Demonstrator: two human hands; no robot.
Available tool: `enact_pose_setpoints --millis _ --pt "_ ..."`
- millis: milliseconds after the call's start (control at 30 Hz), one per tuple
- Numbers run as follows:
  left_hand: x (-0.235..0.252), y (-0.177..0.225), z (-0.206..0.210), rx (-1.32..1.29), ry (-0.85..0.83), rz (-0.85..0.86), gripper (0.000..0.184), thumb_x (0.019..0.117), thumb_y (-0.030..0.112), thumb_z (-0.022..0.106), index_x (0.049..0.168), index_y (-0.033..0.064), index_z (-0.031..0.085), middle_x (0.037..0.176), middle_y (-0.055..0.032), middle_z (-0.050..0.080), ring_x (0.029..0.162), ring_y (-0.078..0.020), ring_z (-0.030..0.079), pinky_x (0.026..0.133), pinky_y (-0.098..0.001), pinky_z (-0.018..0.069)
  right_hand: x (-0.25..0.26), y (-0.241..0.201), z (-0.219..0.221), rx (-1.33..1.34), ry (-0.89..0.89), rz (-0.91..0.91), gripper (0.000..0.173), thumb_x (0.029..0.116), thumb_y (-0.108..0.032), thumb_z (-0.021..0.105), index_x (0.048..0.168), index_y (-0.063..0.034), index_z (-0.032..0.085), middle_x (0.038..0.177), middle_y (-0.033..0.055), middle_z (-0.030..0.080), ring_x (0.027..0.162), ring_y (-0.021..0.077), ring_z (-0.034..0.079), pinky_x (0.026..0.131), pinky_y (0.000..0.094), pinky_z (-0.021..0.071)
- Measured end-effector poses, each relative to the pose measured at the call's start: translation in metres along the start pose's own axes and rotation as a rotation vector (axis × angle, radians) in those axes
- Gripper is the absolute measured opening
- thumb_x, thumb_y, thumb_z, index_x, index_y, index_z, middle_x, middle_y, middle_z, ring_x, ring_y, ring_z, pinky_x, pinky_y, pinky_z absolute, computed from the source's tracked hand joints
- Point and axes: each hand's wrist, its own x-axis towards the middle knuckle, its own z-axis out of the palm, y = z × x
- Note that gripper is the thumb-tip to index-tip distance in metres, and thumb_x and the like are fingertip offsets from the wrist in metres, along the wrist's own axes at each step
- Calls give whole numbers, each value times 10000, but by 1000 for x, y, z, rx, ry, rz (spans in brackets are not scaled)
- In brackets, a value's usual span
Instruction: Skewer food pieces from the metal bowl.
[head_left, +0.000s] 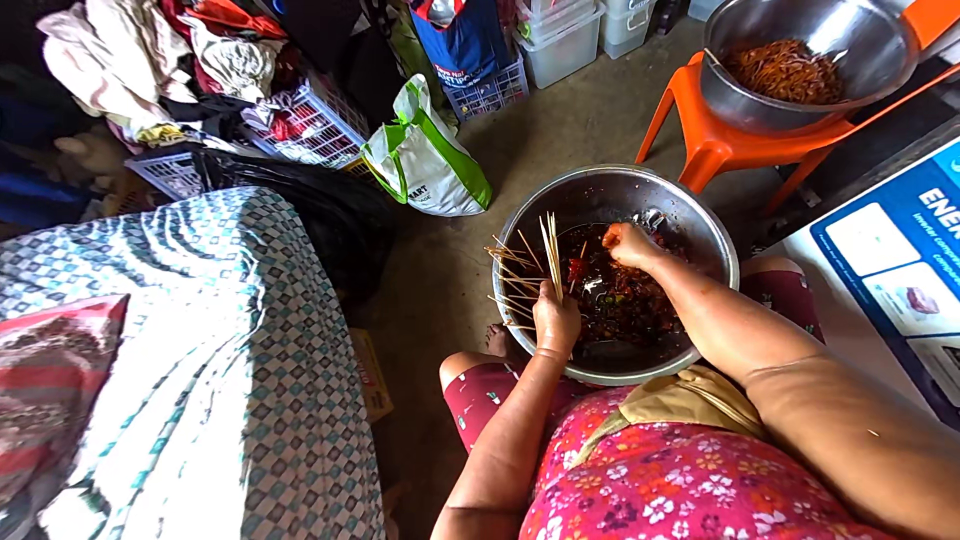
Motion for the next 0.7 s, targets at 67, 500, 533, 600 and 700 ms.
enact_pose_setpoints --millis 67,500,533,600,700 --pt "-1 2 -1 13 -3 -6 264 969 50 541 1224 -6 577 897 -122 700 758 -206 718 719 -390 609 -4 -1 -6 -356 -126 125 361 848 -85 763 1163 58 662 1174 295 659 1153 468 624 952 691 482" --pt "-1 1 -1 13 -9 -24 266 976 47 537 1236 -5 565 889 -117 701 736 -199 718 697 -379 614 15 13 5 -248 -65 133 230 910 -77 676 1121 3 720 1183 269 678 1165 456 630 962 684 484" --pt "-1 1 -1 12 -7 -23 263 977 47 540 1233 -6 567 885 -117 701 737 -197 718 697 -378 614 10 7 2 -269 -64 137 289 898 -68 689 1180 -3 696 1221 272 663 1194 460 616 975 685 478" --pt "-1 2 -1 12 -1 -17 264 973 46 543 1230 -8 567 877 -114 700 733 -194 716 695 -376 613 9 7 5 -280 -50 11 407 860 -32 720 1265 -30 669 1255 256 657 1223 448 603 1012 671 467" --pt "0 2 -1 14 10 -19 277 968 48 542 1238 -8 570 887 -119 703 740 -199 717 703 -383 611 15 17 29 -364 -45 -284 503 796 0 764 1288 -77 695 1287 216 647 1303 446 524 1085 649 416"
